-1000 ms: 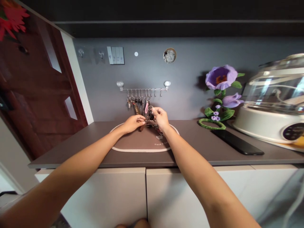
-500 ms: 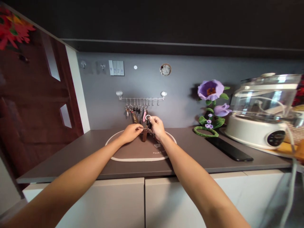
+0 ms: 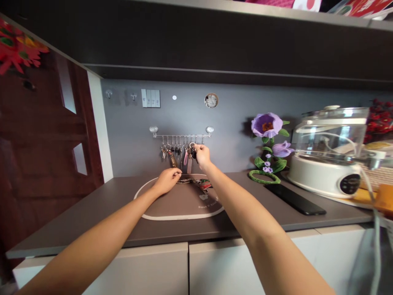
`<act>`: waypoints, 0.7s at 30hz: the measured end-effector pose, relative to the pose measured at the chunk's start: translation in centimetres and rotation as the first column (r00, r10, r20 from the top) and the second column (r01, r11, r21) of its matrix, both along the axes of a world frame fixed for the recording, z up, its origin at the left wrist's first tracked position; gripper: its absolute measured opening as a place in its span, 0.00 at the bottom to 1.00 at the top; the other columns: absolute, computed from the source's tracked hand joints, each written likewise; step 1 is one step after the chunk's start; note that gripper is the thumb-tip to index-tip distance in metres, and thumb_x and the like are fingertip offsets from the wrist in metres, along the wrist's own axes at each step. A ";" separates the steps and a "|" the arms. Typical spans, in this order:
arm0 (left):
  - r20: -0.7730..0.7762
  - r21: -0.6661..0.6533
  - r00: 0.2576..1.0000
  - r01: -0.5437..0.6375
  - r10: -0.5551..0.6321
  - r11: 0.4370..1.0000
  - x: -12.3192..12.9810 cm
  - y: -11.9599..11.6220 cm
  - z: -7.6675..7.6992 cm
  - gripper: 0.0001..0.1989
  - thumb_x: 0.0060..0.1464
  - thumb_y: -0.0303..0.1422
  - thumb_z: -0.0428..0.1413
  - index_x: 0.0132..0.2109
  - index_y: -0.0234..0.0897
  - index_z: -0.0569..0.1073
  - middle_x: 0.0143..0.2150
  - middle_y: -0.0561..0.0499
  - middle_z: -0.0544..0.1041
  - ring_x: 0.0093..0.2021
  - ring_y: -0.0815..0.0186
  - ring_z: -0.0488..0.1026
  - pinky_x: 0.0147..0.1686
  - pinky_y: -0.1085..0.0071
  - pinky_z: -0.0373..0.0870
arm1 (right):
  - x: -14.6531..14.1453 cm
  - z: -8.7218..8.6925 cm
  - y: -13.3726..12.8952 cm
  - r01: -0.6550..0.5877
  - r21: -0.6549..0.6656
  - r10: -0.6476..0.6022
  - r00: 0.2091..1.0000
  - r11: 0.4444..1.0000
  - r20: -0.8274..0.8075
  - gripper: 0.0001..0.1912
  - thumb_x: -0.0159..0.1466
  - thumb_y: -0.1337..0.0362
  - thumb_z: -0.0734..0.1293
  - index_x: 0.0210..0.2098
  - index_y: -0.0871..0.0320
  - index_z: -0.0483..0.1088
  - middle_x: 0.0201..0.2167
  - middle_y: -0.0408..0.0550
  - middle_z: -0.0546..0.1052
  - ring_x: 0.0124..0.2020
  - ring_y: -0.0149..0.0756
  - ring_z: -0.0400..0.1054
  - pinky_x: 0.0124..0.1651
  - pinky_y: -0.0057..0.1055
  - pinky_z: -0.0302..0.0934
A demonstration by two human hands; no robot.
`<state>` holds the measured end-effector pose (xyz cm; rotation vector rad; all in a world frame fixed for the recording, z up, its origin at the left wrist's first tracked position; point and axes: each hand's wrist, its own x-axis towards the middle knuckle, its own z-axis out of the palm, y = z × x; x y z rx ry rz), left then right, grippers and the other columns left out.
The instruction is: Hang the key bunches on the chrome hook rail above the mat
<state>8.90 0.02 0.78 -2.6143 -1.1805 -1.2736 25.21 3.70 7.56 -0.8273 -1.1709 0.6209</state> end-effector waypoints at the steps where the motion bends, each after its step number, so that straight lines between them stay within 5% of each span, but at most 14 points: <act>1: -0.003 0.001 1.000 -0.004 0.004 1.000 0.0 0.0 0.0 0.12 0.52 0.30 0.47 0.39 0.35 0.73 0.32 0.49 0.76 0.32 0.68 0.70 0.34 0.74 0.63 | 0.0 0.4 0.3 0.019 -0.005 -0.019 1.000 1.000 -0.007 0.14 0.51 0.55 0.64 0.22 0.60 0.63 0.12 0.37 0.60 0.16 0.23 0.53 0.21 0.23 0.50; 10: -0.029 -0.019 0.999 -0.041 0.041 0.999 -0.1 0.2 0.0 0.12 0.52 0.30 0.46 0.40 0.35 0.73 0.32 0.49 0.76 0.33 0.67 0.70 0.36 0.73 0.64 | -0.9 1.9 2.4 0.019 -0.098 -0.034 0.988 0.995 -0.148 0.09 0.56 0.67 0.60 0.19 0.59 0.60 0.13 0.39 0.61 0.16 0.25 0.56 0.20 0.25 0.57; 21: -0.052 -0.018 0.998 -0.045 0.044 0.999 -0.1 0.3 -0.2 0.11 0.52 0.30 0.47 0.39 0.36 0.73 0.34 0.49 0.76 0.34 0.67 0.71 0.37 0.73 0.65 | -1.0 1.2 4.1 -0.016 -0.153 -0.028 0.961 0.988 -0.274 0.07 0.57 0.68 0.60 0.22 0.60 0.60 0.16 0.39 0.63 0.17 0.25 0.59 0.23 0.26 0.63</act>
